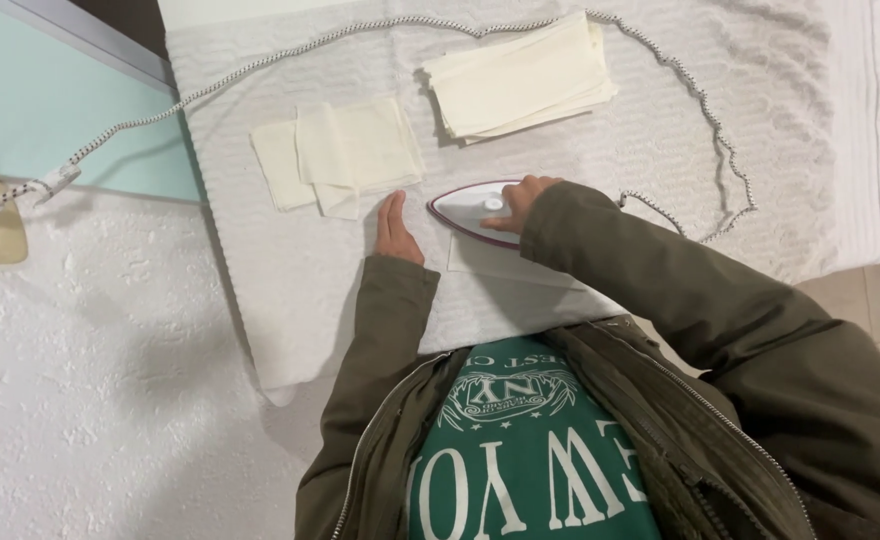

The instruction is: Ironing small rectangular pieces of white fabric on a table.

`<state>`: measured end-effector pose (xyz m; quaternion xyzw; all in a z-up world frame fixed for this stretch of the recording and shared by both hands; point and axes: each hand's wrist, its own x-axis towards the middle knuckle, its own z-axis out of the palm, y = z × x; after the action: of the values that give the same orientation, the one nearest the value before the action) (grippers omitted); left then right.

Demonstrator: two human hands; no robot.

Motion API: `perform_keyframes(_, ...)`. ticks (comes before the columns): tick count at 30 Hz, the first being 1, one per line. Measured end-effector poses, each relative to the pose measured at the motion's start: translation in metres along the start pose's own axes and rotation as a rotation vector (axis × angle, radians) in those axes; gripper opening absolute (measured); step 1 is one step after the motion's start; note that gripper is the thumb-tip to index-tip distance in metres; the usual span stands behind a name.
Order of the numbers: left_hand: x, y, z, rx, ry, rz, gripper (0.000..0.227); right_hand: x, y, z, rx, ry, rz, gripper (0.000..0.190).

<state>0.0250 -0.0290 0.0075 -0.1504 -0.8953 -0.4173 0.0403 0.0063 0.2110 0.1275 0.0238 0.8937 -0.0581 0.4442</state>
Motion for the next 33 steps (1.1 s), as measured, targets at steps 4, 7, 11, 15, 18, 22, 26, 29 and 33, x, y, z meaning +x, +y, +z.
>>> perform_keyframes(4,-0.001,0.004,-0.004,0.002,-0.003,0.009,0.062,0.008,0.006,0.009,0.013,0.087,0.003,0.078)
perform_keyframes(7,0.003,0.009,-0.009,-0.023,-0.081,-0.077,0.07,0.004,0.009,0.006,0.015,0.098,0.012,0.079)
perform_keyframes(11,0.0,0.003,-0.006,-0.028,-0.059,0.004,0.069,-0.011,0.011,-0.001,0.044,0.061,0.037,0.077)
perform_keyframes(15,0.002,0.02,-0.016,-0.008,-0.051,0.107,0.058,-0.024,0.014,-0.003,0.061,-0.022,0.05,0.075)
perform_keyframes(18,0.006,0.01,-0.008,0.085,-0.063,0.301,0.057,-0.017,0.033,0.018,0.027,0.029,0.012,0.078)
perform_keyframes(22,0.008,0.008,-0.007,0.065,-0.224,0.389,0.062,-0.035,0.038,0.023,0.01,0.038,0.017,0.079)
perform_keyframes(26,0.008,0.01,-0.008,0.094,-0.294,0.385,0.069,-0.05,0.054,0.03,0.029,0.034,0.085,0.077)
perform_keyframes(29,0.009,0.009,-0.007,0.124,-0.298,0.377,0.069,-0.073,0.059,0.017,0.043,-0.022,0.116,0.075)
perform_keyframes(33,0.011,0.021,-0.015,0.091,-0.313,0.354,0.069,-0.073,0.085,0.043,-0.075,-0.014,0.053,0.066)
